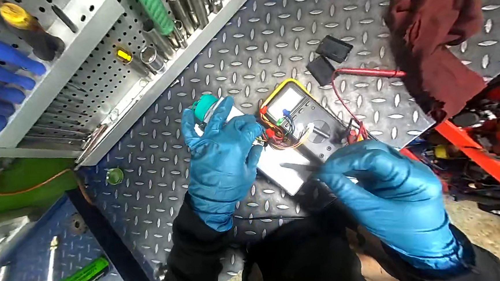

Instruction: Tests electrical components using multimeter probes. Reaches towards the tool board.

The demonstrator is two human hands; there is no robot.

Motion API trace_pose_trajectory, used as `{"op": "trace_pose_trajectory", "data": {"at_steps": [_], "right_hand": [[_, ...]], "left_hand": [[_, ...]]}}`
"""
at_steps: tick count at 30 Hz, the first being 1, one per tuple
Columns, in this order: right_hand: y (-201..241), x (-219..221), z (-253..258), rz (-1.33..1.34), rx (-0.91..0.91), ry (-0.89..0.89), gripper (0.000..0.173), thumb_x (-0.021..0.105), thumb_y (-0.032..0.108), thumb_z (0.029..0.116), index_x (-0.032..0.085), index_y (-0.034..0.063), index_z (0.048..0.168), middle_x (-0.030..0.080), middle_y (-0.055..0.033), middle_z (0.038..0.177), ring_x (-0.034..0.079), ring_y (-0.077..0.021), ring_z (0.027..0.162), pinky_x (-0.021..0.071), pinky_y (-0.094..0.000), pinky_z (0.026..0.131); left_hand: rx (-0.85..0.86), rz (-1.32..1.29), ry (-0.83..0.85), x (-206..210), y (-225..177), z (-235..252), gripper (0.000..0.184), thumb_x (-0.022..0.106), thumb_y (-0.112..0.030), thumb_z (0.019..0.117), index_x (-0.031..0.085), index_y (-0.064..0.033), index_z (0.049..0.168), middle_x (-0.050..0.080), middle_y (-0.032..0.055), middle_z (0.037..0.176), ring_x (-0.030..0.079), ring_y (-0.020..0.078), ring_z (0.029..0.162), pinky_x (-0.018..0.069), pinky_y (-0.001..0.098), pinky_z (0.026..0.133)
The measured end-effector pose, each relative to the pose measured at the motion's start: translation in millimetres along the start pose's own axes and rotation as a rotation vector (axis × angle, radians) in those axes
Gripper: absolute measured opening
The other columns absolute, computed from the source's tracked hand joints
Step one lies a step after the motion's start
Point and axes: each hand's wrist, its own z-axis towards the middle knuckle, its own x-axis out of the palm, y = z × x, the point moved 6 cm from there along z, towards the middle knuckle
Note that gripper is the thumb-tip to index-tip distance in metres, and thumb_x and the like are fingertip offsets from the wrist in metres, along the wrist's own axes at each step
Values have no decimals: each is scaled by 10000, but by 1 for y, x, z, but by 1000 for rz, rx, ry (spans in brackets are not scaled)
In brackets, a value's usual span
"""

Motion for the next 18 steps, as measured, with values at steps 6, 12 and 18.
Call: {"op": "trace_pose_trajectory", "data": {"at_steps": [6, 12, 18], "right_hand": [[-7, 2, -3, -465, -40, 188, 175, 663, 183, 961, 768, 134, 1092, 719, -38, 1027, 699, -126, 925, 602, -321, 789], [0, 4, 15, -454, -132, 196, 205, 612, 115, 988, 772, 88, 1112, 697, -100, 1041, 680, -159, 947, 573, -319, 794], [-7, 0, 26, -244, -28, 226, 220, 571, 116, 1021, 668, 2, 1183, 709, -106, 1159, 701, -175, 1048, 601, -367, 918]], "left_hand": [[-66, 28, -16, 2, -9, -6, 219, 679, -331, 930, 790, -285, 1113, 729, -20, 1185, 604, 244, 1277, 125, 765, 1157], [-130, 4, -27, -1, -11, -16, 207, 688, -354, 923, 800, -287, 1083, 731, -25, 1151, 623, 218, 1224, 173, 715, 1164], [-88, 141, -419, 20, 10, -41, 216, 675, -495, 896, 776, -401, 1063, 707, -54, 1145, 614, 221, 1187, 293, 664, 1125]]}}
